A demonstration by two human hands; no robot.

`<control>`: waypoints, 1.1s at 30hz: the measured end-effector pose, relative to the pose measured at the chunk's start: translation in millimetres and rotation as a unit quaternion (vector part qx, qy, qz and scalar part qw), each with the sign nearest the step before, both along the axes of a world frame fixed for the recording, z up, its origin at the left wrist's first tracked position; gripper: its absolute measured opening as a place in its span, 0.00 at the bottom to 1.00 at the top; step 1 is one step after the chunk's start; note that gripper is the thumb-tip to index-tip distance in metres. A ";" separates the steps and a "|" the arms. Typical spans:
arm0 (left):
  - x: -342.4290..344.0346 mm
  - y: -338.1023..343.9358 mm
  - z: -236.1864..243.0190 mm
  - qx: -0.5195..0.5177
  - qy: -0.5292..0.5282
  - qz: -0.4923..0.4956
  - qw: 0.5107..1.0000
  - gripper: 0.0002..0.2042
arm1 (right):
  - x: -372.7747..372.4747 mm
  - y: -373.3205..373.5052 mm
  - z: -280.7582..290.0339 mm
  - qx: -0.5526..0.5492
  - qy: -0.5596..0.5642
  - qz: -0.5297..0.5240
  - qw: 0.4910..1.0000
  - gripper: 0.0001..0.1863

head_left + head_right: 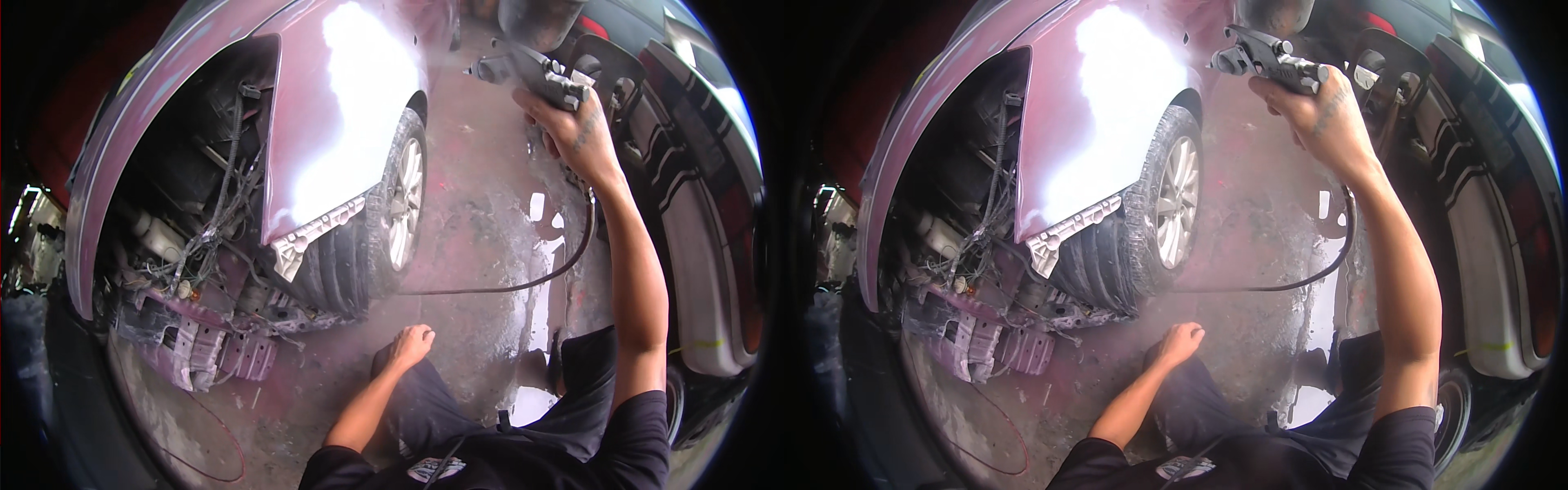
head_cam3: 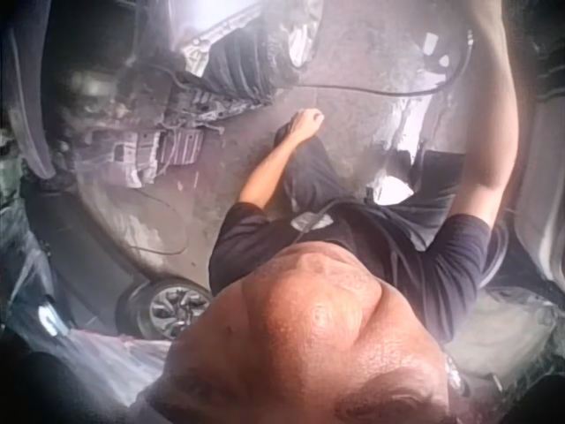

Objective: The person uses a spray gun to apply white paint to the front fender of a maroon car. The person moves the spray gun in steady, sweeping motions to cover the surface evenly while another person stands nearby.

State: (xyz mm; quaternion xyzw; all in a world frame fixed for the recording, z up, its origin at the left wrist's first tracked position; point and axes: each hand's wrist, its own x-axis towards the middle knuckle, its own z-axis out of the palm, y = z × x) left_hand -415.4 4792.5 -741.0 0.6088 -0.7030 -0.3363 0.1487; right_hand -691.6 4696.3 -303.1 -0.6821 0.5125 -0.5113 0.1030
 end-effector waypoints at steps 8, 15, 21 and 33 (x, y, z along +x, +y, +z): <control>0.9 -1.3 -7.2 -0.006 0.009 -0.005 1.000 0.15 | -6.3 38.7 16.7 0.058 0.010 0.082 0.995 0.18; -1.1 0.0 -11.2 -0.009 0.018 0.014 1.000 0.15 | 12.9 1.6 43.7 -0.041 0.114 -0.044 0.992 0.20; -0.8 -1.0 -6.4 -0.016 0.023 0.016 0.999 0.15 | 21.8 -3.1 43.6 -0.062 0.133 -0.064 0.987 0.19; 6.3 -3.8 -14.1 -0.013 0.025 0.006 1.000 0.15 | 19.1 5.0 60.7 -0.050 0.101 0.051 0.992 0.18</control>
